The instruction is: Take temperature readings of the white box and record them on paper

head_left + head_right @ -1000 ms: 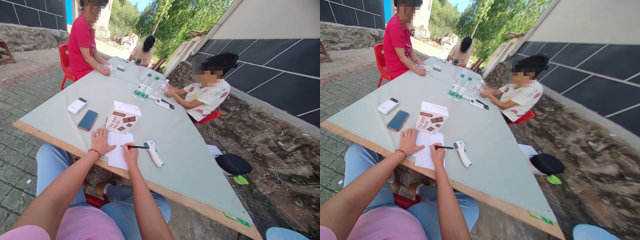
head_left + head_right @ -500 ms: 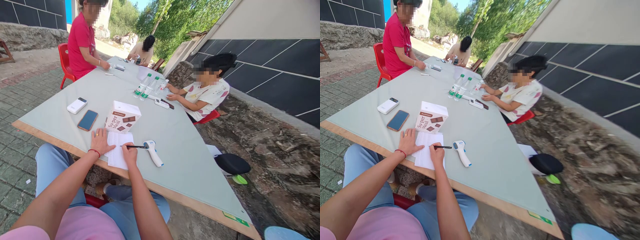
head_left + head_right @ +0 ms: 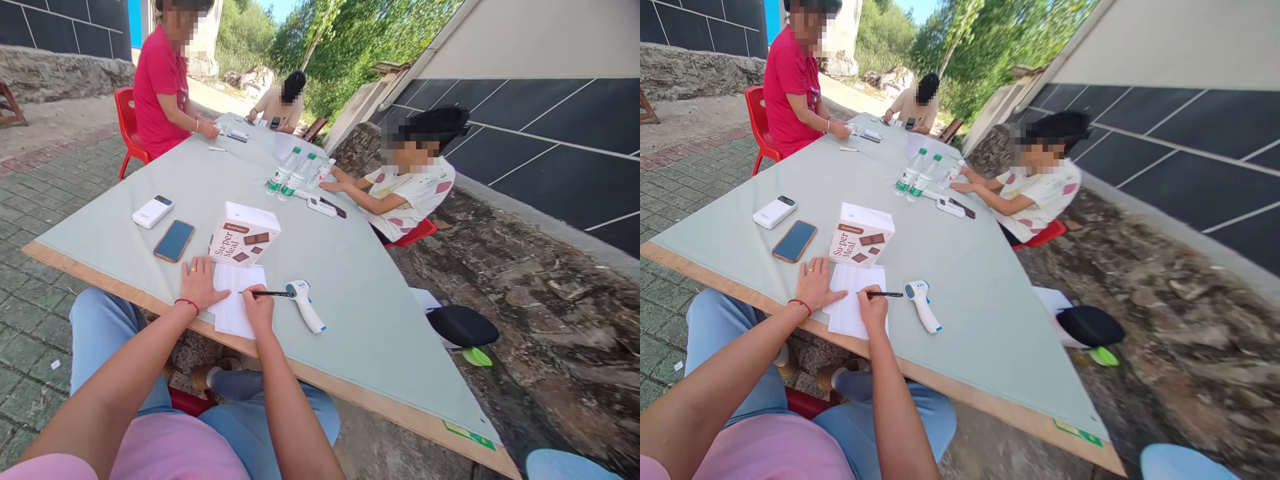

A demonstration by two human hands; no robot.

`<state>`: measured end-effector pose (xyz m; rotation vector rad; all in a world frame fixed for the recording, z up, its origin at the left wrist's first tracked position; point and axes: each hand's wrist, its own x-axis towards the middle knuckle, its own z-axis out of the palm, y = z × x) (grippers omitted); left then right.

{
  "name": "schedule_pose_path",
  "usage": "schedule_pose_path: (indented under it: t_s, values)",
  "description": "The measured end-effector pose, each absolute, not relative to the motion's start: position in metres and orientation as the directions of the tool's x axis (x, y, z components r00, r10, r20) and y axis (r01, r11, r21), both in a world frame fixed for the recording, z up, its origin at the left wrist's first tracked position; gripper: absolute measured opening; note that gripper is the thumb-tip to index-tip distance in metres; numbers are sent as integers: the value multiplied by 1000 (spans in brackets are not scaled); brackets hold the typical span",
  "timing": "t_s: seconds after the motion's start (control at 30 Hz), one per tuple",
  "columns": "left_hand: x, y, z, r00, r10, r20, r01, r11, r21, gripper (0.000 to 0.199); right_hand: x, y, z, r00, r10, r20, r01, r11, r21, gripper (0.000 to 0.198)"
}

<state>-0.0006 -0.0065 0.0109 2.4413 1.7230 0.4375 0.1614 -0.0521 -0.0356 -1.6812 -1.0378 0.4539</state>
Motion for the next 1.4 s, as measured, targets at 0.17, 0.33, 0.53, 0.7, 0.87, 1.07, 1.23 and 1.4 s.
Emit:
schedule_pose_path:
  t_s: [0.17,0.33,0.53,0.7,0.87,1.07,1.23,1.4]
  values:
    - [-1,-6,10,311,936,163,898,-346,272,97,162,-52,-36,573,796,195,413,-75,-908,18]
    - [0,-7,13,310,937,163,901,-344,264,96,163,-52,-37,565,802,193,420,-79,-904,17]
    - [-1,-6,11,311,932,183,901,-351,254,95,163,-52,-39,558,803,211,426,-59,-903,15]
    - [-1,-6,6,308,928,209,899,-356,255,97,165,-57,-35,617,738,273,424,-20,-906,19]
    - [-3,-5,6,289,933,215,885,-346,312,94,186,-60,-37,474,764,437,664,16,-748,31]
    - [-5,40,16,184,980,81,731,-191,655,103,212,-59,-46,331,870,366,851,-107,-515,44]
    - [-5,85,17,259,964,61,469,-181,864,115,241,-78,-35,533,748,394,814,-328,-479,46]
    - [-1,99,12,326,943,65,332,-179,926,103,281,-99,-23,695,715,72,673,-612,-414,38]
